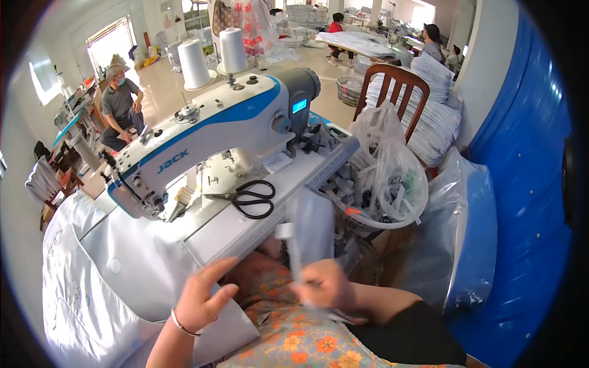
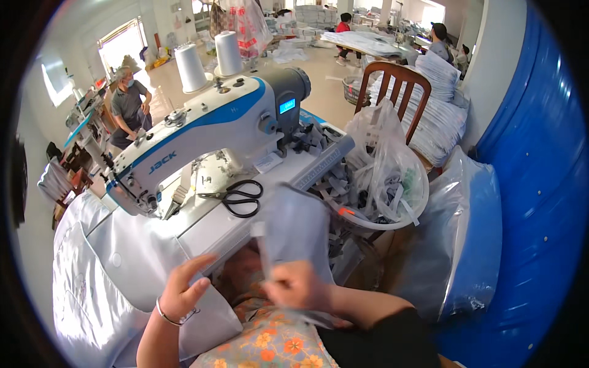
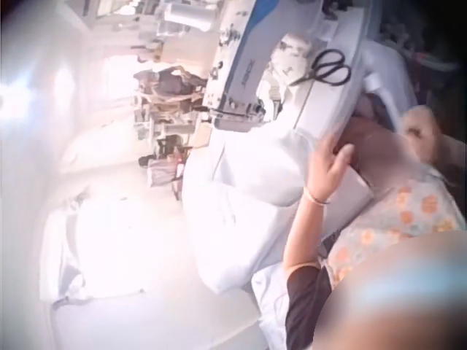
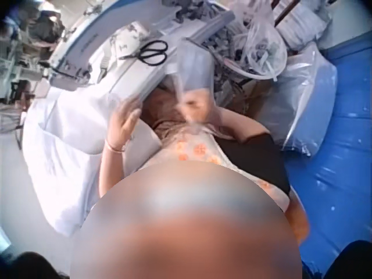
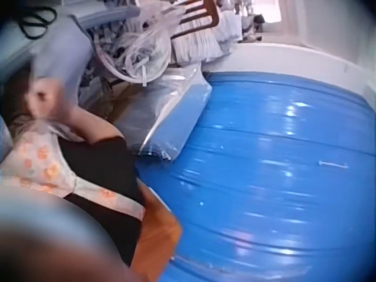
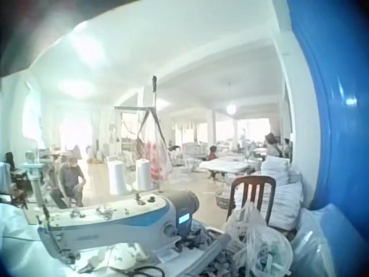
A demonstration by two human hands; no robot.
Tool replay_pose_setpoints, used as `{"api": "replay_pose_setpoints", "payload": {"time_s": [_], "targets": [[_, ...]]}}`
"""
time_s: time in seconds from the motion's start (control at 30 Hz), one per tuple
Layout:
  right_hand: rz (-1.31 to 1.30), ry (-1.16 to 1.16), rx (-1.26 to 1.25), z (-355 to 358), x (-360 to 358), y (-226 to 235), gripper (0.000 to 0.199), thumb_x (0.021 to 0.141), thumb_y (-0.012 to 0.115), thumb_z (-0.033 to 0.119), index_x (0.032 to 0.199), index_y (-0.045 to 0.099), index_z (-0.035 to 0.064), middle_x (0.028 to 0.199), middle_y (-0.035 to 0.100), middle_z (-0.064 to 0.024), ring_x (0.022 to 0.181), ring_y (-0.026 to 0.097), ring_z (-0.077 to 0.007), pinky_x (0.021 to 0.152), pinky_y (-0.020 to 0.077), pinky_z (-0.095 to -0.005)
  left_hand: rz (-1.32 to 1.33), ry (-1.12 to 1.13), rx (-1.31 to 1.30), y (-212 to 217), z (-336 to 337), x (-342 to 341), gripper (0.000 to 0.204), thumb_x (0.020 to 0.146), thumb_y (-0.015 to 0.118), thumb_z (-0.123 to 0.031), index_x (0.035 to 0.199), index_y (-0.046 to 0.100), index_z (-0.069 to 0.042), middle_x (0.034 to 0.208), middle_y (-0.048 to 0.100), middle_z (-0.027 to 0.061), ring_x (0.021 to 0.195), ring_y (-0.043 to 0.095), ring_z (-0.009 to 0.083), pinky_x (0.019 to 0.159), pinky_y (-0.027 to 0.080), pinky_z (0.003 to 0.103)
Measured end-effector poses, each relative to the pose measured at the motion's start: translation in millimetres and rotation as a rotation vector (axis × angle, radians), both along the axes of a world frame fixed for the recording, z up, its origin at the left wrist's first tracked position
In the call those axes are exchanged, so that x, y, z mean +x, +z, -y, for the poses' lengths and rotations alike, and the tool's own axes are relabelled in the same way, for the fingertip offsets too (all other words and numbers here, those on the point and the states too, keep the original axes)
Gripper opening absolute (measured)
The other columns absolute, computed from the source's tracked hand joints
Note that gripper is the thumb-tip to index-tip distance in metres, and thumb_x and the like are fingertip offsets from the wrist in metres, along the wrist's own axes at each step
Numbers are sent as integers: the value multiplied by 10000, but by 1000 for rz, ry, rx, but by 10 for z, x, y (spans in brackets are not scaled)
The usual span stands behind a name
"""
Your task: Sewing together fabric and plastic film components using an industrial sewing machine.
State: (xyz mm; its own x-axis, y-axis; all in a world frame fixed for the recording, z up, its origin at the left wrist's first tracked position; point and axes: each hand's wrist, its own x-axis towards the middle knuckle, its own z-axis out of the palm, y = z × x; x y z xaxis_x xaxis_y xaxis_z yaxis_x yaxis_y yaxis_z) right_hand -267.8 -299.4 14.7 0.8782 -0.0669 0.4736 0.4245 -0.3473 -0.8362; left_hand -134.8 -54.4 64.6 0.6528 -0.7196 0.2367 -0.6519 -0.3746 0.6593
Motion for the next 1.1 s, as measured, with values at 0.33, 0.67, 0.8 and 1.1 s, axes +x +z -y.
{"api": "replay_pose_setpoints", "payload": {"time_s": [0.33, 0.67, 0.8, 1.1], "targets": [[599, -116, -347, -874, 1120, 360, 482, 834, 744, 190, 1280, 603, 75, 1329, 564, -233, 1285, 512, -384, 1123, 361, -437, -382, 889, -660, 337, -1958, -161, 334, 890, 622, -85, 1190, 589, 57, 1033, 673, 120, 879, 664, 218, 793, 558, 348], [-287, 367, -140, -1394, 1396, -691, 528, 888, 644, 31, 1401, 540, 101, 873, 653, -142, 684, 574, -154, 679, 505, -308, 237, 1348, 1091, 20, -3851, 145, 327, 850, 688, -234, 1043, 665, 29, 959, 691, 220, 937, 648, 408, 820, 525, 485], [-340, 373, -70, -1403, 1384, -813, 442, 896, 630, 17, 1331, 610, 97, 892, 663, -134, 680, 583, -150, 668, 505, -299, 659, 704, 681, 241, -2094, 463, 428, 826, 740, -143, 1211, 628, 5, 1205, 645, 214, 1144, 592, 380, 1011, 456, 459], [-436, 552, 101, -1185, 1244, -824, 372, 917, 604, -16, 1287, 631, 14, 1134, 679, -106, 971, 617, -117, 867, 484, -251, 396, 407, 454, -900, -765, 944, 525, 881, 639, -219, 1358, 541, -22, 1473, 461, 195, 1388, 416, 345, 1150, 327, 486]]}}
